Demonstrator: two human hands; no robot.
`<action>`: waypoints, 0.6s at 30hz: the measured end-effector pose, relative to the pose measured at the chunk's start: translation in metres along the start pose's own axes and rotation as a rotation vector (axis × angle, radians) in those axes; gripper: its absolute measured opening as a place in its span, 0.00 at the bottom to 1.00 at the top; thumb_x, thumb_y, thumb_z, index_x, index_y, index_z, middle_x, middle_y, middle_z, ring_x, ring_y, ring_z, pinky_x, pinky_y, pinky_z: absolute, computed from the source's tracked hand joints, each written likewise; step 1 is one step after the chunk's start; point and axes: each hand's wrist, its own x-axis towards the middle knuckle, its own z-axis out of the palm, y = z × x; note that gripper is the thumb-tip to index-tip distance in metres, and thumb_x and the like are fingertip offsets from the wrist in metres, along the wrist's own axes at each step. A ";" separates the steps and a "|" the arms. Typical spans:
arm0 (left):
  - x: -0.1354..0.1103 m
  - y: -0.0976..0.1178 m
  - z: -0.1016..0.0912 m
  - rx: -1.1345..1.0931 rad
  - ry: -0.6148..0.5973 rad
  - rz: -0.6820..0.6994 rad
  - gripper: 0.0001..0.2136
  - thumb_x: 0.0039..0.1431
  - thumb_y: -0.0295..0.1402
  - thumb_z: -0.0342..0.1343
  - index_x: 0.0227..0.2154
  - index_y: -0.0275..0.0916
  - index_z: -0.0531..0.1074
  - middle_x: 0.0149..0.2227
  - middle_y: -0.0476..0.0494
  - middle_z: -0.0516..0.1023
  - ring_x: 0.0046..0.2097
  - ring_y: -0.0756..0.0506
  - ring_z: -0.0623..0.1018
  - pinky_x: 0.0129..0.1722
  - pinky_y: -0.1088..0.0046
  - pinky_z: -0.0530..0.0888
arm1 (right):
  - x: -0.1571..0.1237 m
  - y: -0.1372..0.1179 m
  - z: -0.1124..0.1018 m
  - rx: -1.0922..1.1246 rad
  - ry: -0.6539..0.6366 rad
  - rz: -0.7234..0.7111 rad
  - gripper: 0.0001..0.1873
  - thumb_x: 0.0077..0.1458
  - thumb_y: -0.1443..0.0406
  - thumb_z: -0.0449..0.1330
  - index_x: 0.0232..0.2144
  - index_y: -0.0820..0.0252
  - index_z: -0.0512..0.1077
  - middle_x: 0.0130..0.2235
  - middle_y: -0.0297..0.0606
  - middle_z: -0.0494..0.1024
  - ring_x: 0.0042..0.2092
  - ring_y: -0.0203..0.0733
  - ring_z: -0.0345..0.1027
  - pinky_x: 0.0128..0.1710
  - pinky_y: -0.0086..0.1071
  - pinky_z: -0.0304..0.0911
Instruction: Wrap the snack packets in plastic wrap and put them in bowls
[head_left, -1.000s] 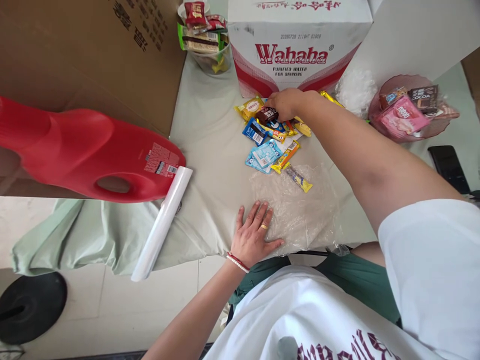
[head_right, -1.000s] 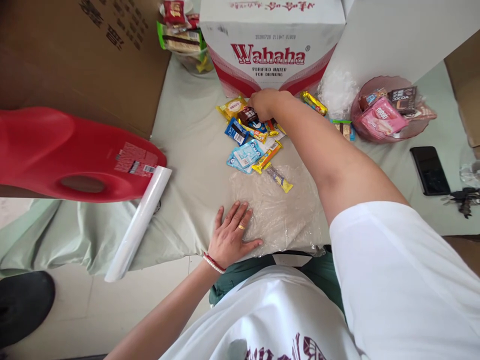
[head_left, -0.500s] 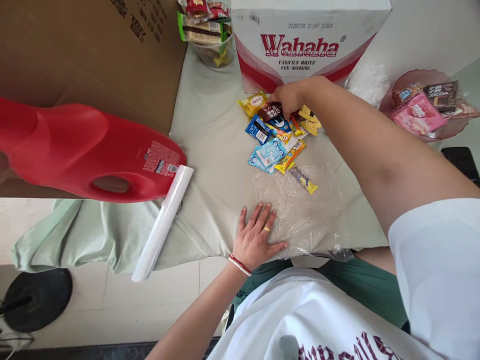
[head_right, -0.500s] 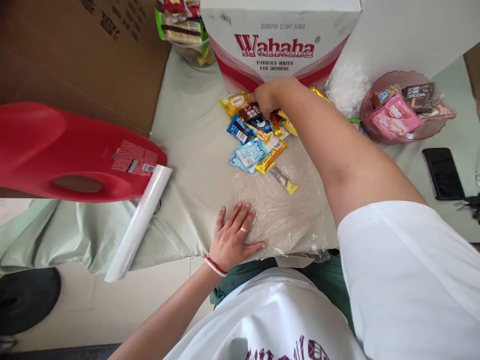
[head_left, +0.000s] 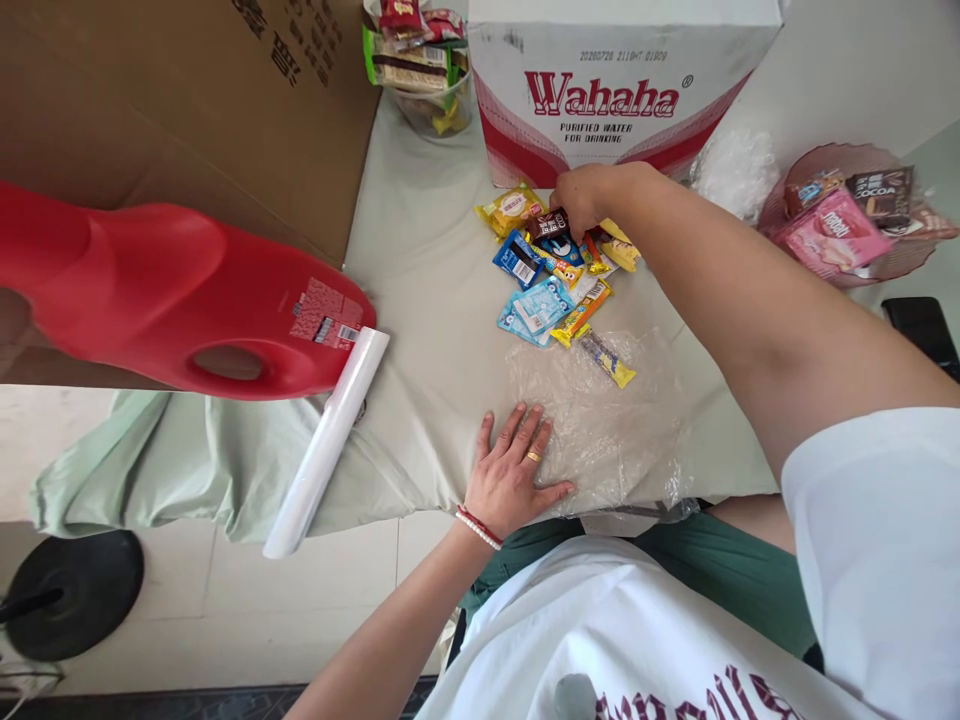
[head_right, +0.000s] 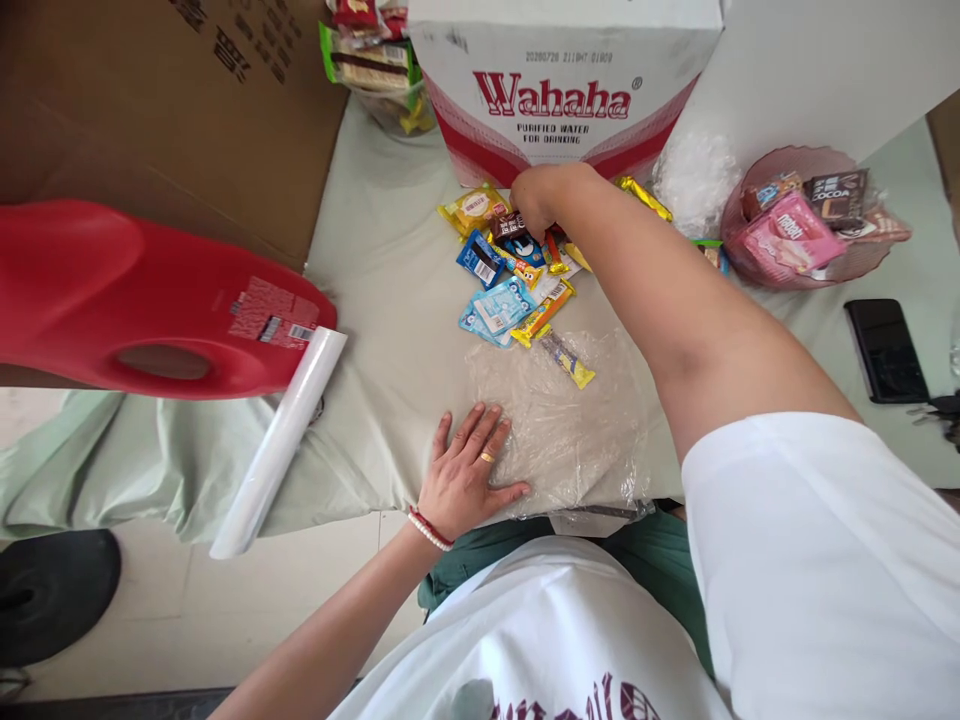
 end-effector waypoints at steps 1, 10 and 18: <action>0.000 0.000 0.000 -0.001 0.000 0.000 0.41 0.62 0.63 0.55 0.69 0.41 0.65 0.70 0.34 0.68 0.73 0.31 0.64 0.75 0.42 0.45 | 0.002 0.001 0.001 -0.015 -0.016 0.002 0.22 0.42 0.71 0.74 0.40 0.78 0.77 0.44 0.51 0.84 0.45 0.44 0.76 0.49 0.36 0.66; 0.000 0.000 0.000 -0.006 0.000 0.000 0.40 0.63 0.63 0.53 0.69 0.40 0.65 0.70 0.34 0.68 0.73 0.32 0.63 0.76 0.43 0.41 | 0.008 -0.012 -0.004 -0.128 -0.142 0.031 0.18 0.50 0.69 0.71 0.42 0.76 0.73 0.52 0.49 0.82 0.50 0.41 0.76 0.50 0.30 0.63; -0.001 0.000 0.001 -0.019 -0.014 -0.013 0.40 0.63 0.63 0.53 0.69 0.40 0.65 0.71 0.34 0.66 0.74 0.32 0.62 0.76 0.42 0.43 | -0.073 -0.037 -0.018 0.104 0.352 0.074 0.33 0.57 0.60 0.69 0.60 0.69 0.68 0.56 0.55 0.79 0.56 0.60 0.73 0.54 0.45 0.67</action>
